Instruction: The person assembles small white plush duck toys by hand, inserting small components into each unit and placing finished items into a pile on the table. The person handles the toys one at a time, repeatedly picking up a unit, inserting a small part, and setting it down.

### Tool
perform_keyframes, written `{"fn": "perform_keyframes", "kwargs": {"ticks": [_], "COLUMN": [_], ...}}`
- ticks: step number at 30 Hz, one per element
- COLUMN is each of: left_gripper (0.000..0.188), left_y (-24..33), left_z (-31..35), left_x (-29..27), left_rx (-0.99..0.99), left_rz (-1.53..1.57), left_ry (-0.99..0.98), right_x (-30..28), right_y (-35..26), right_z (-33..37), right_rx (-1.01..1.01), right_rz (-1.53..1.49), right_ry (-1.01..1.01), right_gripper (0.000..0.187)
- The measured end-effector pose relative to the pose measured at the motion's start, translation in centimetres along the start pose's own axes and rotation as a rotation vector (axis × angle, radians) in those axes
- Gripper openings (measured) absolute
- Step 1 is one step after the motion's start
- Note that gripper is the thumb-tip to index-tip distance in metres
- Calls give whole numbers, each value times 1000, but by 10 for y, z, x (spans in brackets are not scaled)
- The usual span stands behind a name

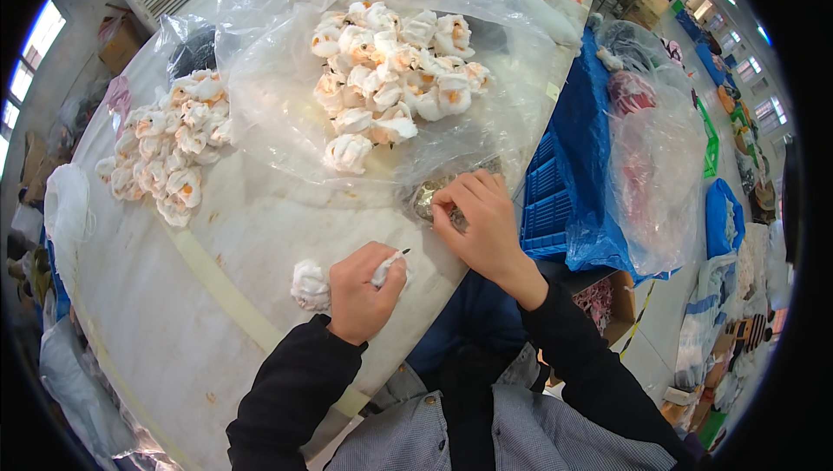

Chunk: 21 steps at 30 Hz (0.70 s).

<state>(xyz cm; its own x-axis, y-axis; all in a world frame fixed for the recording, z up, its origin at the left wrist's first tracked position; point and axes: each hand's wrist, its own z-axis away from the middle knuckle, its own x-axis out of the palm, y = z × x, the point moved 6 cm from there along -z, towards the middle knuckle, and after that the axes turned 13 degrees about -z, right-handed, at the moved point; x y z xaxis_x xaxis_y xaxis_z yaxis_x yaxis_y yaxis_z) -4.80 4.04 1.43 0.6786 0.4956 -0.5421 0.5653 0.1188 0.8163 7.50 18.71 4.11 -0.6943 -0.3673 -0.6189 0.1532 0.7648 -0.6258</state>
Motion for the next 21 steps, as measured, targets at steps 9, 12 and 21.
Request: {"fn": "perform_keyframes", "kwargs": {"ticks": [9,12,21], "left_gripper": [10,11,11], "left_y": [-3,-5,-3], "left_z": [2,0,0], "left_x": [2,3,2], "left_rx": [-61,-42,-47], "left_rz": [35,35,36], "left_ry": [-22,-26,-36], "right_x": [6,10,13], "right_y": [-3,-2,-2], "right_z": [6,6,2], "right_rx": [-68,-71,-111], "right_rz": [155,185,184], "right_ry": [-32,-72,-63], "right_gripper": [15,15,9]}}
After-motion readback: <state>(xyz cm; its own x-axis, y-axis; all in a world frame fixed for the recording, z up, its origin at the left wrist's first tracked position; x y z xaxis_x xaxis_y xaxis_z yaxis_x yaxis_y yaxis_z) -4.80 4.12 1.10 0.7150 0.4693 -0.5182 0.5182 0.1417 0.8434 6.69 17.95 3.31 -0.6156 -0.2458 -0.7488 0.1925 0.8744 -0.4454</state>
